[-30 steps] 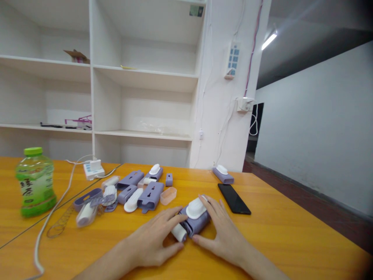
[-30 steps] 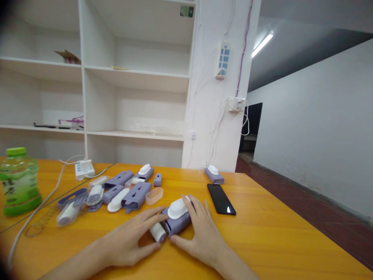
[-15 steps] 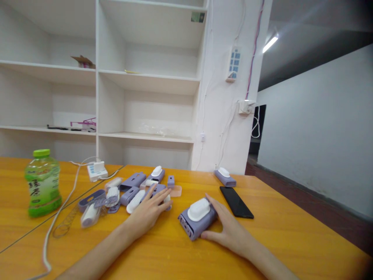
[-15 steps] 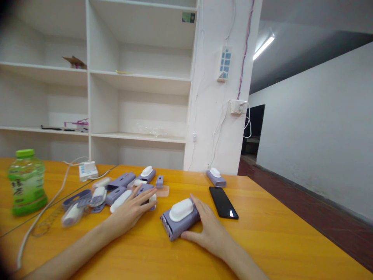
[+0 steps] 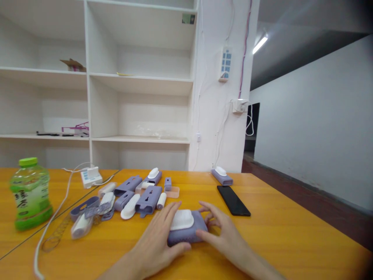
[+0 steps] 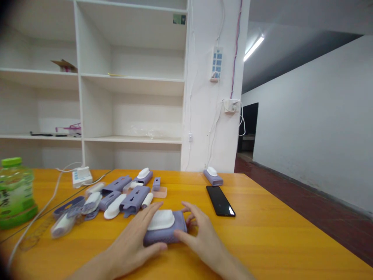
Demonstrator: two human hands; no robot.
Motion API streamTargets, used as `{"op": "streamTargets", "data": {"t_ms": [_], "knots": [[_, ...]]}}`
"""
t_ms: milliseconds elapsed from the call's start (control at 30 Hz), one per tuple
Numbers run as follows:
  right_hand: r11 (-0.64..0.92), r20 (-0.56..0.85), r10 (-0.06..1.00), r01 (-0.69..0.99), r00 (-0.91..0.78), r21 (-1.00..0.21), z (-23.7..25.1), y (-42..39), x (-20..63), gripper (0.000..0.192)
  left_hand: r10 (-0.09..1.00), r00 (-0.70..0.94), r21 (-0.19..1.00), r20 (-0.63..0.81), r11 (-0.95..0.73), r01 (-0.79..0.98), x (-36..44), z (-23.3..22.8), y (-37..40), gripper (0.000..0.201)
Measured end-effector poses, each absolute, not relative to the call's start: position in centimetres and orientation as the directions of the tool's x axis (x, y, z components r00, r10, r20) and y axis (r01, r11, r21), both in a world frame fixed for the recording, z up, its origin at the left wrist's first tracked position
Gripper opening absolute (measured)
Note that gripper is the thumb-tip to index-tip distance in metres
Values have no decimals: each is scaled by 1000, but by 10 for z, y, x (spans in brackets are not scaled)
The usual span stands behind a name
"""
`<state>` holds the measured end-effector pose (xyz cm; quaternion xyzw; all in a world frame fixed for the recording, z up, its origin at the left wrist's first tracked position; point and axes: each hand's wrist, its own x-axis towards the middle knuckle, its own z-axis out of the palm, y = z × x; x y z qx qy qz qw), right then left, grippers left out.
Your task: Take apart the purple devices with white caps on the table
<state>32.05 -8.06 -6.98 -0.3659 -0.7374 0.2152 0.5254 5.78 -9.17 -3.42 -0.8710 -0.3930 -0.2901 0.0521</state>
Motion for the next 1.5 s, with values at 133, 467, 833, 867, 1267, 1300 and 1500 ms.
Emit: {"op": "streamTargets", "data": {"t_ms": [133,467,833,867,1267,1300,1500], "knots": [[552,578,816,324,-17,-769,-75,-72,317,48,738,465,326,489,-649,688,57,-34,-82,94],[352,325,929,151,-179,-924,-57,-89,315,46,679,494,357,544,-720,596,56,-28,-96,74],[294,235,919,152,-317,-944,-43,-101,324,29,617,588,303,523,-780,548,57,-34,-95,77],[310,245,910,154,-334,-938,-41,-104,323,27,605,594,297,531,-789,538,57,-34,-96,77],[329,298,839,-12,-454,-944,-46,-111,322,39,454,621,203,639,-878,433,54,-36,-94,81],[324,305,839,-37,-450,-945,-47,-110,321,41,455,618,204,642,-877,434,54,-36,-94,81],[309,315,874,-75,-371,-948,-57,-104,314,48,523,589,210,615,-830,517,52,-33,-95,89]]}}
